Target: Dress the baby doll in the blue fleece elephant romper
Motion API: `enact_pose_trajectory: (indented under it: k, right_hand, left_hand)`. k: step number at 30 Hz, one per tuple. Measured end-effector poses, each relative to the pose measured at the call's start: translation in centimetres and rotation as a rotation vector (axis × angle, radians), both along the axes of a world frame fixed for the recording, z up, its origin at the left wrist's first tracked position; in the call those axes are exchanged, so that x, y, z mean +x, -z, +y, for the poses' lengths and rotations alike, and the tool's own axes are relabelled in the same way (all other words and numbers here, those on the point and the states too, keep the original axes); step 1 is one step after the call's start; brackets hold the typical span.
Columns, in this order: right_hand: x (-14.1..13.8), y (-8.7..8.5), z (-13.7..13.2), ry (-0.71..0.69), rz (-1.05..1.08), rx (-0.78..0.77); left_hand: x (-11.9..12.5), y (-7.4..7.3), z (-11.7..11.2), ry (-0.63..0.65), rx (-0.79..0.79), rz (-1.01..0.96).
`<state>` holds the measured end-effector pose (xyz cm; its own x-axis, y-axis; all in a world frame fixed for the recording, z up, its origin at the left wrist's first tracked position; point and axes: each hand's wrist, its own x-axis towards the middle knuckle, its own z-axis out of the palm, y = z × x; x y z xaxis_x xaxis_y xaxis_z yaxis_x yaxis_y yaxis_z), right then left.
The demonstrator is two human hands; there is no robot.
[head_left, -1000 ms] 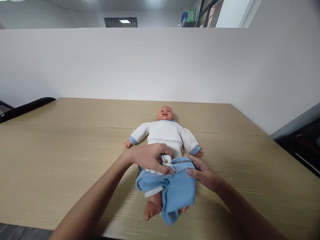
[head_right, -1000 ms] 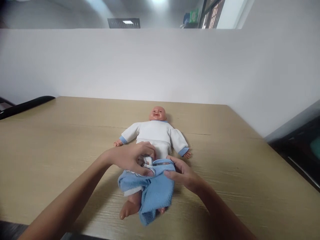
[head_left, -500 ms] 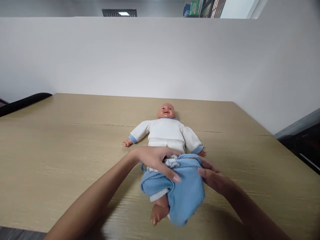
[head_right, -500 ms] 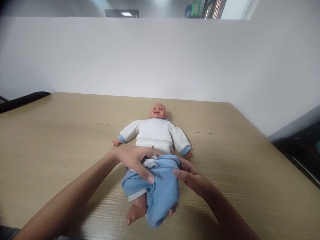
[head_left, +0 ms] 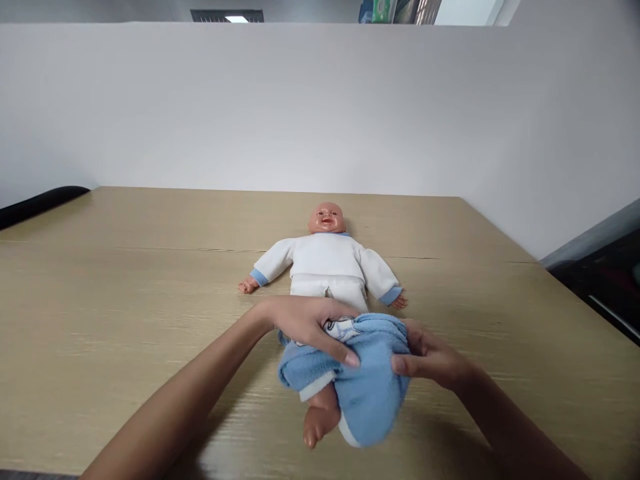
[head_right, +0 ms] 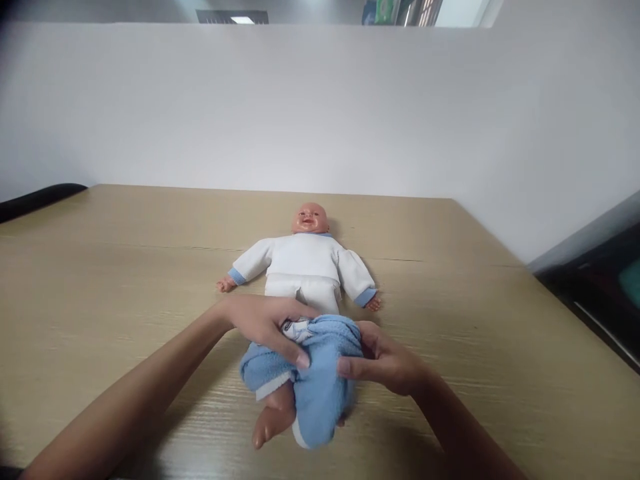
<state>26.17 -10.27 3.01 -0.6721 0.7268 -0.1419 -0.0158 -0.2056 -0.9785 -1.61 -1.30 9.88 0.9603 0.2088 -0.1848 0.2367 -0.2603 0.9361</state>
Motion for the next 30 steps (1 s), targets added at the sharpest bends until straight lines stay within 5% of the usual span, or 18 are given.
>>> enact_pose_trajectory:
  k: [5, 9, 16, 20, 27, 30]
  right_hand:
    - [0.0, 0.5, 0.0, 0.076, 0.012, 0.007]
    - [0.1, -0.5, 0.2, 0.073, -0.024, 0.005]
    - [0.0, -1.9, 0.3, -0.148, -0.063, -0.015]
    - [-0.1, -1.7, 0.3, -0.107, -0.149, 0.01]
    - [0.2, -0.1, 0.1, 0.136, 0.026, -0.062]
    - [0.2, 0.0, 0.1, 0.062, 0.028, -0.111]
  left_hand:
    - [-0.1, 0.2, 0.3, 0.062, 0.103, -0.011]
    - [-0.3, 0.1, 0.4, 0.041, 0.002, -0.019]
    - [0.2, -0.3, -0.2, -0.071, -0.071, -0.136]
    - [0.1, -0.1, -0.1, -0.043, -0.092, -0.096]
    - [-0.1, 0.9, 0.4, 0.025, -0.159, -0.03]
    - [-0.2, 1.4, 0.4, 0.02, -0.176, -0.036]
